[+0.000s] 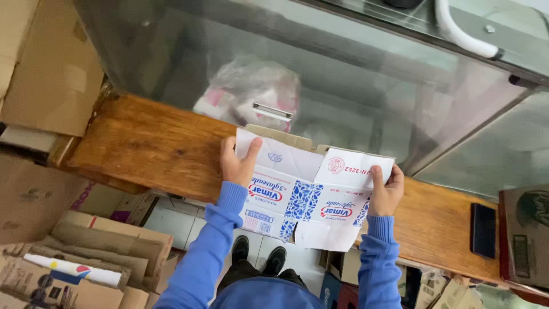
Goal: The person folds flattened cardboard sheets into small rectangular boxes and stacks the assembled boxes inside a larger cardboard bin.
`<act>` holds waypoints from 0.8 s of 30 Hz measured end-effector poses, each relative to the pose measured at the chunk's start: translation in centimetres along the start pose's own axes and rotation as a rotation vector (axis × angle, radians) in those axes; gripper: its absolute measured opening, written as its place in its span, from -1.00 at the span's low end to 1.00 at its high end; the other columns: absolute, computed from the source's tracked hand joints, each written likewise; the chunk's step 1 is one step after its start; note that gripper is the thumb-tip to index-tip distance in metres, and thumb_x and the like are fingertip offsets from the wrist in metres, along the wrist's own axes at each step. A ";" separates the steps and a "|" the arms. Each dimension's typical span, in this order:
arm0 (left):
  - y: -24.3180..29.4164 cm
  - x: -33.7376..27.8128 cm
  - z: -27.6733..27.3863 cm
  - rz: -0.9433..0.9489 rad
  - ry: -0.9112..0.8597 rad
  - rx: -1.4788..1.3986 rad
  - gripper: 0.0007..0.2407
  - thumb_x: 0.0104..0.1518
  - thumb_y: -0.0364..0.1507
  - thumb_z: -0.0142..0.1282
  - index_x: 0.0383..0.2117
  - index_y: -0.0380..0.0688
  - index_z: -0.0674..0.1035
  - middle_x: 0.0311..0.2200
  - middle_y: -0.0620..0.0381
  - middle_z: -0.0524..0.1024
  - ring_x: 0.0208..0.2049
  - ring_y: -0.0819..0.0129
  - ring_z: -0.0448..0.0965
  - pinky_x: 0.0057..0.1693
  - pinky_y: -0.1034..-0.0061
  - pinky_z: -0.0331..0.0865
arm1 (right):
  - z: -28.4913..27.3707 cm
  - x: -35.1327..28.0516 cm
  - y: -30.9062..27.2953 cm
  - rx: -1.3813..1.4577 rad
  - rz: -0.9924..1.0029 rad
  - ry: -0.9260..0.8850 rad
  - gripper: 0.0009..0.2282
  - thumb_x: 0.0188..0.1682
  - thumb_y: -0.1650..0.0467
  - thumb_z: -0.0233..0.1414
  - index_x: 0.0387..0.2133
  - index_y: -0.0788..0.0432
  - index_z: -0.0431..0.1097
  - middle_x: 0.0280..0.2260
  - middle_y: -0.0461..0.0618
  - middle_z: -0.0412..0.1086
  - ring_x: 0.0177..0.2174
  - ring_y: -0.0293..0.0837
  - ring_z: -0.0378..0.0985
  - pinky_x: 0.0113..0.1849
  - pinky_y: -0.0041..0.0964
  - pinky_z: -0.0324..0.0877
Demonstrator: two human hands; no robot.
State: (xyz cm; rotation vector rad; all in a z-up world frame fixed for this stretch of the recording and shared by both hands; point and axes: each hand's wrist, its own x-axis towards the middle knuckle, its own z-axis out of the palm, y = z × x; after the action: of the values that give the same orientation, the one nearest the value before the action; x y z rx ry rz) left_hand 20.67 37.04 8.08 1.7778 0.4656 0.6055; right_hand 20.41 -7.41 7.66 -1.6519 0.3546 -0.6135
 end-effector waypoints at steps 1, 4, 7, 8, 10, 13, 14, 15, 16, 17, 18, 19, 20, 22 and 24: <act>1.1 0.0 -0.5 0.006 -0.005 -0.038 -0.50 0.29 0.09 0.73 -0.04 0.03 0.72 -0.11 0.07 0.65 0.02 0.04 0.78 0.25 0.20 0.59 | -0.1 -0.1 -1.1 0.048 -0.023 -0.035 -0.51 0.37 0.31 0.54 0.44 0.15 0.50 0.16 -0.01 0.59 0.14 -0.20 0.63 0.24 -0.26 0.60; 3.4 -0.5 -0.8 0.004 -0.030 -0.113 -0.60 0.50 0.03 0.51 -0.09 -0.03 0.70 -0.16 -0.02 0.68 -0.03 0.06 0.77 0.24 0.13 0.60 | 0.3 -0.5 -4.9 0.137 -0.069 -0.063 -0.64 0.48 0.31 0.38 0.43 0.11 0.49 0.13 -0.08 0.56 0.10 -0.26 0.60 0.21 -0.30 0.59; 6.6 -1.7 -1.3 0.061 -0.069 -0.171 -0.68 0.63 -0.03 0.32 -0.12 0.03 0.66 -0.21 0.00 0.65 -0.10 0.15 0.70 0.22 0.17 0.60 | -1.0 0.4 -4.6 0.262 -0.061 -0.052 -0.74 0.56 0.25 0.21 0.36 0.08 0.47 0.10 -0.06 0.58 0.06 -0.24 0.63 0.20 -0.28 0.63; 8.0 -1.7 -1.7 0.140 -0.082 -0.198 -0.69 0.67 -0.05 0.24 -0.13 0.04 0.62 -0.25 0.01 0.58 -0.14 0.16 0.65 0.21 0.22 0.59 | -1.3 1.0 -3.9 0.358 -0.038 -0.045 -0.76 0.58 0.20 0.13 0.29 0.06 0.47 0.08 -0.03 0.60 0.06 -0.22 0.68 0.20 -0.25 0.67; 12.1 -1.3 -2.7 0.241 -0.109 -0.226 -0.66 0.64 0.01 0.23 -0.08 0.02 0.66 -0.25 0.05 0.54 -0.15 0.17 0.62 0.20 0.27 0.56 | -2.3 1.3 -7.1 0.388 -0.006 -0.125 -0.50 0.50 -0.07 -0.09 0.17 0.07 0.49 -0.09 -0.01 0.54 -0.03 -0.12 0.71 0.14 -0.22 0.64; 13.8 -0.4 -2.7 0.388 -0.122 -0.129 -0.57 0.60 0.13 0.15 -0.03 0.04 0.61 -0.18 0.14 0.46 -0.07 0.11 0.57 0.28 0.19 0.44 | -3.7 1.6 -12.2 0.320 0.088 -0.304 -0.35 0.49 -0.14 -0.19 -0.01 0.19 0.54 -0.25 0.17 0.57 -0.12 0.10 0.82 0.08 -0.08 0.68; 13.6 -0.1 -2.4 0.438 -0.112 -0.008 -0.53 0.60 0.20 0.09 -0.03 0.07 0.52 -0.12 0.18 0.40 0.02 0.04 0.55 0.36 0.07 0.34 | -4.3 1.8 -13.8 0.223 0.143 -0.399 -0.48 0.56 0.05 -0.06 -0.06 0.29 0.56 -0.24 0.33 0.65 -0.11 0.22 0.90 0.09 0.02 0.75; 13.4 0.0 -2.1 0.441 -0.112 -0.009 -0.53 0.60 0.20 0.09 -0.03 0.07 0.52 -0.12 0.18 0.40 0.02 0.04 0.55 0.36 0.07 0.34 | -4.8 1.2 -16.7 0.225 0.141 -0.398 -0.48 0.56 0.05 -0.06 -0.06 0.29 0.56 -0.24 0.33 0.65 -0.11 0.22 0.90 0.09 0.02 0.75; 13.1 0.1 -1.8 0.412 -0.130 -0.004 -0.51 0.57 0.22 0.15 -0.06 0.07 0.48 -0.10 0.18 0.39 0.04 0.04 0.53 0.37 0.03 0.29 | -5.3 0.6 -19.5 -0.004 0.083 -0.541 -0.65 0.27 0.18 0.27 0.07 0.23 0.68 -0.12 0.24 0.76 -0.03 0.14 0.91 0.14 0.04 0.74; 12.9 0.3 -1.5 0.382 -0.148 0.002 -0.48 0.54 0.24 0.20 -0.09 0.07 0.44 -0.08 0.18 0.37 0.06 0.03 0.51 0.37 0.00 0.25 | -5.7 0.0 -22.4 -0.236 0.025 -0.680 -0.51 -0.01 0.31 0.59 0.20 0.17 0.80 0.00 0.16 0.86 0.05 0.06 0.92 0.20 0.06 0.72; 12.6 0.7 -1.5 0.383 -0.148 0.003 -0.48 0.54 0.24 0.20 -0.09 0.07 0.44 -0.08 0.18 0.37 0.06 0.03 0.51 0.37 0.00 0.25 | -5.5 0.0 -24.9 -0.234 0.024 -0.680 -0.51 -0.01 0.31 0.59 0.20 0.17 0.80 0.00 0.16 0.86 0.05 0.06 0.92 0.20 0.06 0.72; 12.3 1.0 -1.4 0.384 -0.175 -0.012 -0.47 0.52 0.22 0.26 -0.10 0.04 0.41 -0.07 0.13 0.36 0.08 -0.04 0.49 0.38 -0.04 0.25 | -5.3 0.1 -27.3 -0.422 -0.019 -0.777 -0.50 -0.09 0.28 0.65 0.17 0.07 0.85 0.02 0.14 0.90 0.12 0.18 0.92 0.25 0.17 0.69; 11.9 1.4 -1.3 0.385 -0.201 -0.026 -0.45 0.49 0.19 0.32 -0.10 0.00 0.39 -0.05 0.07 0.35 0.09 -0.11 0.48 0.39 -0.09 0.25 | -5.1 0.1 -29.7 -0.612 -0.064 -0.870 -0.48 -0.16 0.25 0.71 0.14 -0.03 0.91 0.05 0.12 0.94 0.19 0.31 0.93 0.30 0.27 0.66; 11.1 1.8 -0.8 0.361 -0.237 -0.072 -0.47 0.50 0.14 0.34 -0.06 -0.04 0.39 0.01 0.03 0.32 0.13 -0.09 0.45 0.46 -0.09 0.23 | -4.0 -0.9 -33.1 -0.711 -0.123 -0.928 -0.38 -0.19 0.15 0.71 0.21 -0.04 0.87 0.07 0.17 0.92 0.21 0.40 0.88 0.30 0.36 0.65; 10.1 2.9 0.0 0.353 -0.264 -0.127 -0.48 0.50 0.09 0.36 -0.02 -0.08 0.39 0.07 -0.01 0.30 0.18 -0.08 0.42 0.52 -0.10 0.21 | -3.0 -1.0 -34.0 -0.808 -0.204 -0.975 -0.28 -0.23 0.05 0.71 0.27 -0.05 0.83 0.10 0.21 0.90 0.24 0.50 0.84 0.30 0.46 0.64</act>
State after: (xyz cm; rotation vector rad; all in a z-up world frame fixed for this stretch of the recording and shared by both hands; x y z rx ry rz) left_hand 23.05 35.96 18.30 1.7977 -0.0701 0.6162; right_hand 14.15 -3.29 40.99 -2.5486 -0.3421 0.3019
